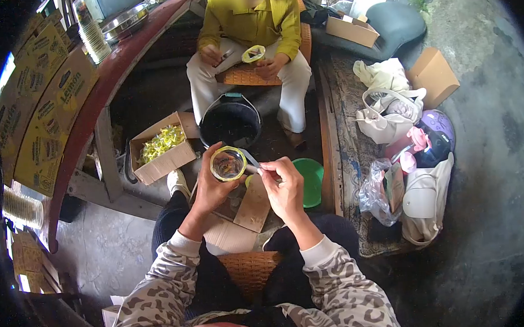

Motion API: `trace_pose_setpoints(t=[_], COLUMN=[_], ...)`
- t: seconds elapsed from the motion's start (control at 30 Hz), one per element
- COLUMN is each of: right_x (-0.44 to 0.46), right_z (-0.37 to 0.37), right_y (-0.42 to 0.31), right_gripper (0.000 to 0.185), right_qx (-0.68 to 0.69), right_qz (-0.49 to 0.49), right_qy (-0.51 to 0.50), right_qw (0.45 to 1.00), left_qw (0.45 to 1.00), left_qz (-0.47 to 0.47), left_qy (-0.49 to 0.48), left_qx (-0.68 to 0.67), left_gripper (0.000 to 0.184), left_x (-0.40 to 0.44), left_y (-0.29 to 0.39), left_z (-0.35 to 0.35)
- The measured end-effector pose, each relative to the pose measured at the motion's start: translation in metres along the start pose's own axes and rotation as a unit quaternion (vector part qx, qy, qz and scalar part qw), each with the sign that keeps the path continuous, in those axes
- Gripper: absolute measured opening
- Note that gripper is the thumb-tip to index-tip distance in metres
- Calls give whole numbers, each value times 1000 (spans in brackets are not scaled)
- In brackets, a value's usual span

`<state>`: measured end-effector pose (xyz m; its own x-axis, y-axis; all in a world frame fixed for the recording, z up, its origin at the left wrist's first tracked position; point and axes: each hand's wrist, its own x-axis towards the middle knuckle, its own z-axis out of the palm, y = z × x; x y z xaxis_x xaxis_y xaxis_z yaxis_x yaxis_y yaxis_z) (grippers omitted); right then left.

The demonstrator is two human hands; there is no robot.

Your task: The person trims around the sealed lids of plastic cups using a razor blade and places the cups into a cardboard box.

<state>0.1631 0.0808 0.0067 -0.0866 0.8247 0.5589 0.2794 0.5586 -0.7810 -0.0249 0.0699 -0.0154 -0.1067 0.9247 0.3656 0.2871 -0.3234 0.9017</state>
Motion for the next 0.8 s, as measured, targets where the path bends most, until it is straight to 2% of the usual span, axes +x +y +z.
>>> trace_pose_setpoints(t=[0.57,0.8], right_x=[1,0], right_z=[5,4], right_y=[-2,1], right_gripper=[16,16], right_qx=[-49,-34], right_qz=[-46,-42], right_qy=[18,34], right_qw=[998,998], left_qw=[998,996], left_qz=[-12,-5], left_qy=[-30,-4], left_qx=[-51,-88], left_gripper=[89,88], left_x=[3,2], left_y=[-4,-1], left_z=[-1,4])
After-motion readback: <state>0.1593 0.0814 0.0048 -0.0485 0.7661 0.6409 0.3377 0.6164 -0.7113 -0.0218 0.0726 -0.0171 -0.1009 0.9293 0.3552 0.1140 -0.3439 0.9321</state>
